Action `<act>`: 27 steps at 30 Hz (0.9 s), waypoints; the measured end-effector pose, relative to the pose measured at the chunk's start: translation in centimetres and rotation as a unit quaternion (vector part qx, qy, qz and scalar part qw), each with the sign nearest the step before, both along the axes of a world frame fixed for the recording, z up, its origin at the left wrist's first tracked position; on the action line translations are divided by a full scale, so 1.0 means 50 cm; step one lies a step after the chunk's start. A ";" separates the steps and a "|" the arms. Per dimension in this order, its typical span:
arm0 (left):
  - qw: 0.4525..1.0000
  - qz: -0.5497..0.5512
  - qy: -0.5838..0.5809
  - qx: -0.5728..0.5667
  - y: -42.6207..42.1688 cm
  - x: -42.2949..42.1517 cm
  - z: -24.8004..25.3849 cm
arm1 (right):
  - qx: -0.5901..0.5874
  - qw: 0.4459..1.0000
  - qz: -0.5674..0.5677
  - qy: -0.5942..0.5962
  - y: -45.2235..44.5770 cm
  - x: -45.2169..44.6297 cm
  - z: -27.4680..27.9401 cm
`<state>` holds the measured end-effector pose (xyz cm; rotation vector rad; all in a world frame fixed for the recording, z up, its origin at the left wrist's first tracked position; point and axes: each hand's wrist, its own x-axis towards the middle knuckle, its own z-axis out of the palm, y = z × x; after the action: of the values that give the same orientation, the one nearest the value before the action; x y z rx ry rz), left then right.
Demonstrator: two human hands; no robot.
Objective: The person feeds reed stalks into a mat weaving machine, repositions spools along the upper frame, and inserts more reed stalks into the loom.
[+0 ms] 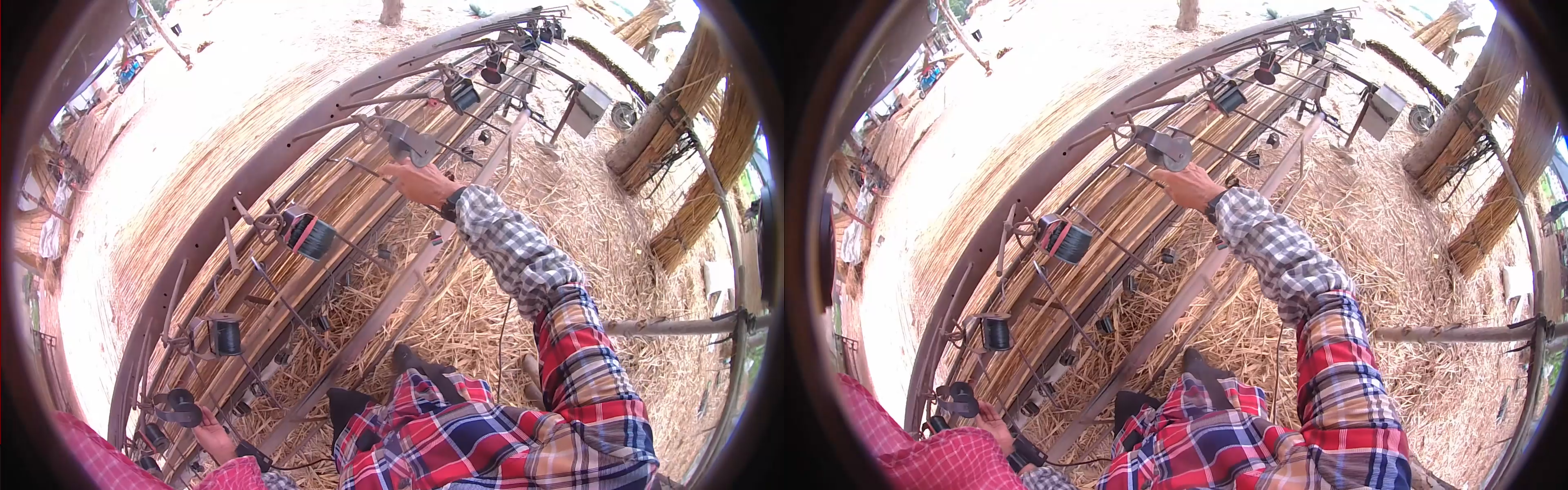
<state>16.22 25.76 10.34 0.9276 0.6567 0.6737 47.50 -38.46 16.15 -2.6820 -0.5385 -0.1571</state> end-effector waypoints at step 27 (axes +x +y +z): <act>0.993 -0.064 -0.100 -0.017 -0.140 0.163 0.001 | 0.118 0.983 -0.077 0.116 -0.119 -0.321 -0.193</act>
<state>24.38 18.78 10.38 0.8507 0.4248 0.6294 31.46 -44.43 6.52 -2.4650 -0.2233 0.0475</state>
